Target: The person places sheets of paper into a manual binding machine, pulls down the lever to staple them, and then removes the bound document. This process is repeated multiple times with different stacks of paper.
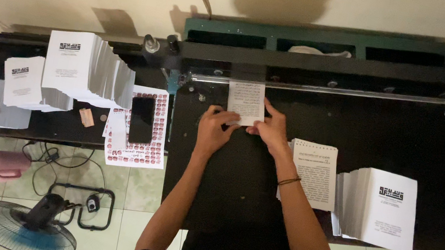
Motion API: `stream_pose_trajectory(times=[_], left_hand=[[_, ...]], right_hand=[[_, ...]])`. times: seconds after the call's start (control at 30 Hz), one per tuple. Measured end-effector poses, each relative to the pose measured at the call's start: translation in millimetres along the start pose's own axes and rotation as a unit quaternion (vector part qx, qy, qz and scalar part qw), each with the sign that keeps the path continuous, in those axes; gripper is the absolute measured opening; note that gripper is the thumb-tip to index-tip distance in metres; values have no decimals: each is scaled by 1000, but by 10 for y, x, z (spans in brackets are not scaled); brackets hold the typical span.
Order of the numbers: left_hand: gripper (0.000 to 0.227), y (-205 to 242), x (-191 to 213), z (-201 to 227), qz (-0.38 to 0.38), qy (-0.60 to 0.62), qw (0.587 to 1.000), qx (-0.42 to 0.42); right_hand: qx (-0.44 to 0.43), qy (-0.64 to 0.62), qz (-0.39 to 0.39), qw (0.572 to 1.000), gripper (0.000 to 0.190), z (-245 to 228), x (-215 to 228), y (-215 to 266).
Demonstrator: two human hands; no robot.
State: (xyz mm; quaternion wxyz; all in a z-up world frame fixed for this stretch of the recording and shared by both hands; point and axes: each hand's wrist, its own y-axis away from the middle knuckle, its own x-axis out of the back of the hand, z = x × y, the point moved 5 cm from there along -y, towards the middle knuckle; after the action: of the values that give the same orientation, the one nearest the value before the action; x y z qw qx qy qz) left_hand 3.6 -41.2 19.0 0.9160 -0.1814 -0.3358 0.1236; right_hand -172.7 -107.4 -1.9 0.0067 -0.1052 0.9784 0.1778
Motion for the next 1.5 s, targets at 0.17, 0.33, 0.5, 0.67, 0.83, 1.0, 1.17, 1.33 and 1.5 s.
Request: stream_pose_trajectory(times=[0.17, 0.33, 0.5, 0.67, 0.83, 1.0, 1.17, 1.33, 1.5], left_hand=[[25, 69, -191, -250, 25, -12, 1000, -4], [56, 113, 191, 370, 65, 100, 993, 24], [76, 526, 346, 922, 75, 417, 815, 395], [33, 571, 435, 1344, -1, 389, 856, 339], [23, 456, 426, 1661, -43, 456, 854, 245], [60, 583, 0, 1687, -80, 447, 853, 257], [52, 658, -104, 1791, -90, 417, 860, 281], [56, 736, -264, 1864, -137, 337, 896, 256], [76, 800, -435, 1941, -229, 310, 881, 275]], right_hand=[[3, -22, 5, 1000, 80, -100, -28, 83], [11, -93, 47, 994, 67, 258, 52, 167], [98, -45, 0, 994, 58, -156, 12, 1422], [127, -23, 6, 992, 54, -302, 184, 1889], [174, 39, 114, 977, 41, -501, 368, 2130], [452, 110, 306, 830, 37, -702, 714, 2454], [532, 334, 330, 705, 23, -684, 846, 2530], [305, 452, 147, 825, 54, -542, 662, 2395], [290, 392, 252, 836, 44, -725, 904, 2423]])
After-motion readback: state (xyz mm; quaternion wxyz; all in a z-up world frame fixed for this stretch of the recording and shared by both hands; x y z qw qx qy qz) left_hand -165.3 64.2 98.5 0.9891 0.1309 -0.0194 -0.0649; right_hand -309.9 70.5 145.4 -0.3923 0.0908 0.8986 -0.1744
